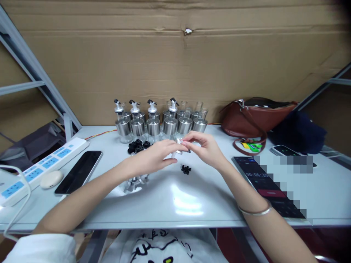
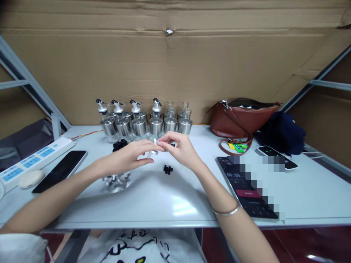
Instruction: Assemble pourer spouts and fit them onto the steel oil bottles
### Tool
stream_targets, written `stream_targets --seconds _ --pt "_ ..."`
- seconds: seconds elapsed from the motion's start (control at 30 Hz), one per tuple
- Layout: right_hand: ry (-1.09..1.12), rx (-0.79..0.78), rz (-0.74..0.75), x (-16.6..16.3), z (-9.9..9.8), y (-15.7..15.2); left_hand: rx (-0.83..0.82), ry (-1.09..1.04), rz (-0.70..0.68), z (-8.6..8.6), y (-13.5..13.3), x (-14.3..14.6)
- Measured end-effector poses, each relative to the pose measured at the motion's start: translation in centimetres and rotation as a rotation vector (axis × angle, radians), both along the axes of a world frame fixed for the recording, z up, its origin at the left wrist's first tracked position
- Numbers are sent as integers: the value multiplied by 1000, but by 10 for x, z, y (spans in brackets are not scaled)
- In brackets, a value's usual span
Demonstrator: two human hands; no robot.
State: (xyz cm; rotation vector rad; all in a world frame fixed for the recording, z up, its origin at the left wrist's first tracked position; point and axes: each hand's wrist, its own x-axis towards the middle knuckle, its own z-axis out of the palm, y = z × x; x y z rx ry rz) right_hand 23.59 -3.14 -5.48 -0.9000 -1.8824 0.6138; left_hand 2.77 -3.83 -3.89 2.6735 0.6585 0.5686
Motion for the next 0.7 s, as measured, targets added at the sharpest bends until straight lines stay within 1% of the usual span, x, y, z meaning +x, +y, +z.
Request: stream_targets --seconds 0.07,0.17,0.3,0.4,0.5,0.6,0.7 --pt "-49 -38 50 2 3 0 -14 -107 64 -15 -9 3" --pt "-144 -117 138 3 6 -2 -42 -187 108 -35 -24 5" --pt "-230 -177 194 2 9 -6 -79 -240 152 -51 -40 4" --pt "-322 -246 245 1 10 -8 -90 -232 150 -62 -46 3" --pt "-445 -334 282 2 10 -7 -100 -199 99 -71 -46 3" --pt "-569 -341 265 5 8 -4 -114 -159 85 -73 -46 4" --pt "-629 -232 124 8 1 0 -104 -119 71 -72 -48 5"
